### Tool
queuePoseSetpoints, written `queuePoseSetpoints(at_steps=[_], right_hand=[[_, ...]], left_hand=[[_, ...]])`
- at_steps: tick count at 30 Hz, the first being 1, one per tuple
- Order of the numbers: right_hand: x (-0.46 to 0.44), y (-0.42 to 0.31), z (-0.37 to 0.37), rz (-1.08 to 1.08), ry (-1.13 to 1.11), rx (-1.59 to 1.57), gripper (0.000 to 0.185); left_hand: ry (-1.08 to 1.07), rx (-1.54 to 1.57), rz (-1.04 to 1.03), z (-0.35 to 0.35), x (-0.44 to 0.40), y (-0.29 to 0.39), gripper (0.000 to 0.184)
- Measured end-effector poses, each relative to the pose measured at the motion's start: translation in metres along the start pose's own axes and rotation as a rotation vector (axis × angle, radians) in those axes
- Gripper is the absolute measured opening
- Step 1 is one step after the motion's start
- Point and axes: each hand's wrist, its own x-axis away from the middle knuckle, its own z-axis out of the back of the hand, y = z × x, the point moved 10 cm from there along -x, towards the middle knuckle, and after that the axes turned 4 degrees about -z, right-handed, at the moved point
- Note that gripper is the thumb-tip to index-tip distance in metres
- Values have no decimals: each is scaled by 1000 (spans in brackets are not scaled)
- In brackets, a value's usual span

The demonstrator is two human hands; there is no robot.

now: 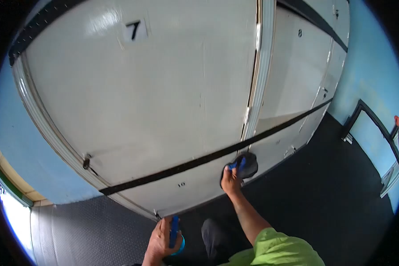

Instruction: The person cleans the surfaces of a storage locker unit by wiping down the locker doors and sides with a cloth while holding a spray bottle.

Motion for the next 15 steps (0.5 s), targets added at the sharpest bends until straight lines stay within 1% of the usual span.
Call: queuePoseSetpoints(at_steps=[1,4,5,6,7,9,10,11,12,13,15], right_hand=[[16,-22,12,176,391,105,34],[54,-42,-28,194,234,46,47],[74,-41,-45,204,122,4,54],[95,-41,-61,206,9,-38,61],[104,-31,-67,181,11,-48,61],[123,48,-97,-527,-164,-151,68],[109,50,-82,-497,22,-165,65],[91,35,-66,-387,140,-165,57],[70,5,-54,-290,91,-222,52],[58,-25,-41,-203,42,-275,47],[64,-94,-17,216,304,-72,38]], left_hand=[[-20,8,19,-6,3,0,56],[-49,74,113,-12,2,-11,55],[-82,57,112,-16,3,-9,55],[-61,55,109,-15,3,-6,54],[-33,56,108,-14,5,-4,52],[-50,68,145,-13,12,-9,49],[-47,50,155,-10,16,-7,48],[-43,37,171,-9,22,-9,47],[-33,-6,117,-9,29,-9,46],[-44,0,142,-8,33,-8,46],[-125,28,293,-10,36,-13,45]])
